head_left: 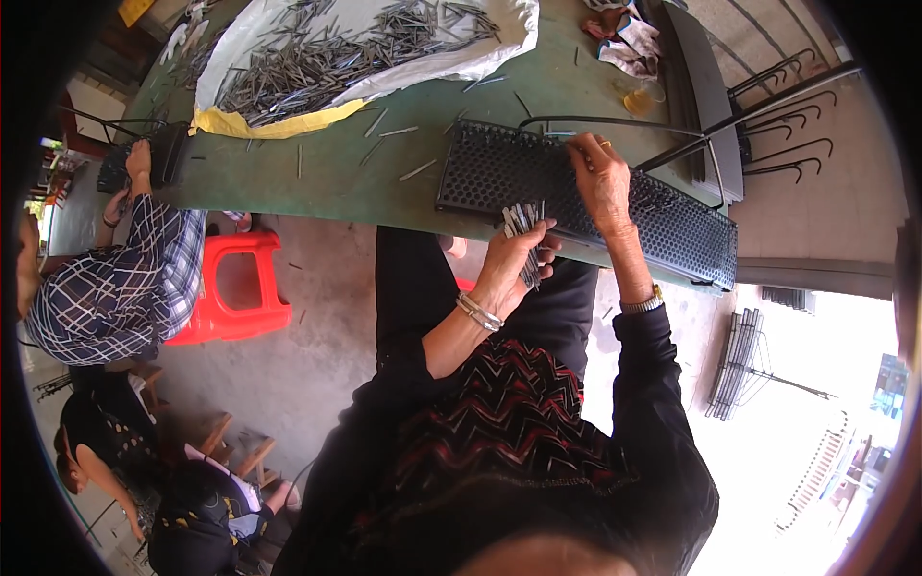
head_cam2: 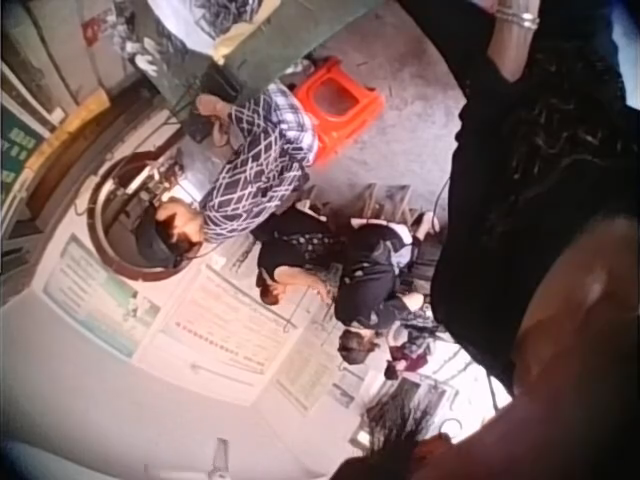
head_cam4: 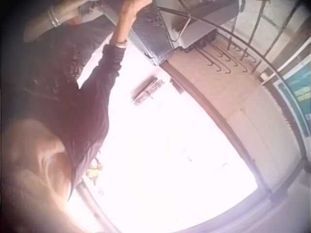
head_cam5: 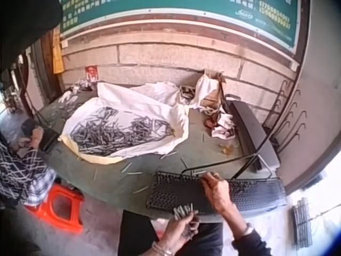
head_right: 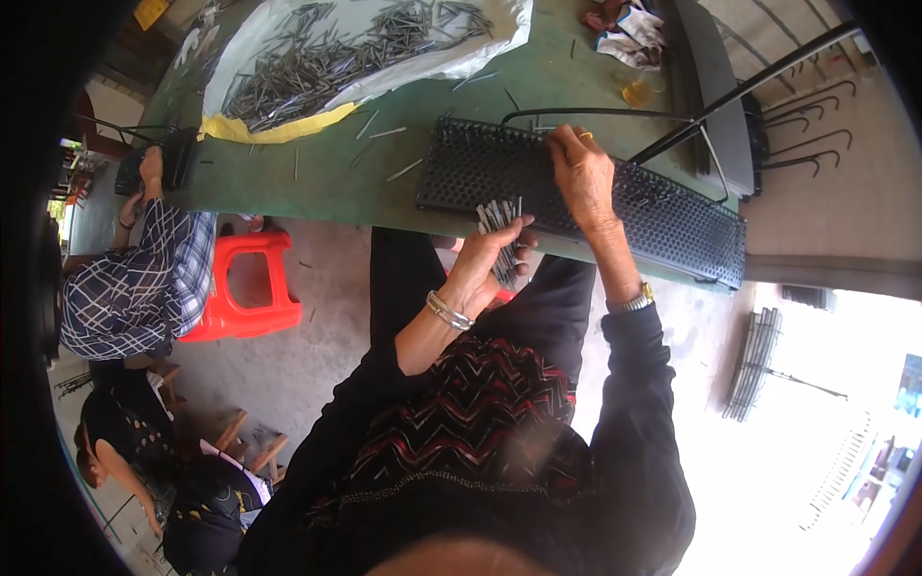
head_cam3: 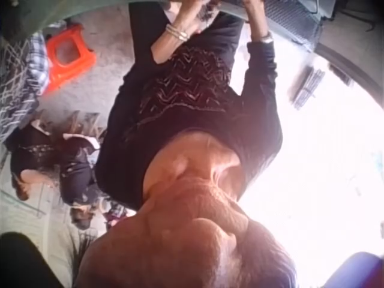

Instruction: Inserting small metal pins into a perforated metal sheet.

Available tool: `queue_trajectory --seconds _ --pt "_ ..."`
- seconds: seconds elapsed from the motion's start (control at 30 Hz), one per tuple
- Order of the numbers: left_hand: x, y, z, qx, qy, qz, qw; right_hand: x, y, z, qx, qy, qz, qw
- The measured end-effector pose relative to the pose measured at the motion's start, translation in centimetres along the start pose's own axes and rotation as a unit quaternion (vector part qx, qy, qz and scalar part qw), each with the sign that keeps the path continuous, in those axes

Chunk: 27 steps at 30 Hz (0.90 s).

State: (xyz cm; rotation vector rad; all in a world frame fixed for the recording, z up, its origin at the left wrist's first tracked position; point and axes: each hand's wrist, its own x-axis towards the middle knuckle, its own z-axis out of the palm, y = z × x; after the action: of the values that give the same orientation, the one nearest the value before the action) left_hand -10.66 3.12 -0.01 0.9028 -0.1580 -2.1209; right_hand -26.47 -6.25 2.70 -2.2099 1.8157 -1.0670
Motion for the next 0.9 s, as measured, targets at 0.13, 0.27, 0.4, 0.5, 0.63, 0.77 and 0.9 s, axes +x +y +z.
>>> queue_trajectory --seconds 0.13,0.27,0.4,0.5,0.63,0.77,0.9 --pt "-0.2 0.0 0.0 -0.032 -0.022 0.003 0.999 0.3 -0.7 -0.4 -0.007 -0.016 -0.029 0.999" --pt "-0.7 0.0 0.6 -0.034 -0.023 0.007 0.999 0.2 -0.2 -0.1 -0.029 -0.024 -0.083 0.996" --pt "-0.6 -0.1 0.5 -0.022 -0.037 0.028 0.999 -0.6 0.1 0.0 -0.094 -0.015 -0.048 0.994" --pt "-0.8 0.0 0.5 -0.015 -0.036 0.036 0.999 -1.8 -0.9 -0.6 -0.063 -0.022 -0.012 0.998" --pt "-1.0 0.3 0.4 0.008 -0.030 0.046 0.998 -2.9 -3.0 -3.4 0.241 -0.253 0.158 0.924" --pt "-0.9 0.2 0.9 0.013 -0.050 0.060 0.997 -3.4 -3.4 -3.9 0.315 -0.287 0.186 0.885" --pt "-1.2 0.4 1.1 0.050 -0.050 0.048 0.996 -3.2 -3.3 -4.6 0.334 -0.309 0.204 0.867"
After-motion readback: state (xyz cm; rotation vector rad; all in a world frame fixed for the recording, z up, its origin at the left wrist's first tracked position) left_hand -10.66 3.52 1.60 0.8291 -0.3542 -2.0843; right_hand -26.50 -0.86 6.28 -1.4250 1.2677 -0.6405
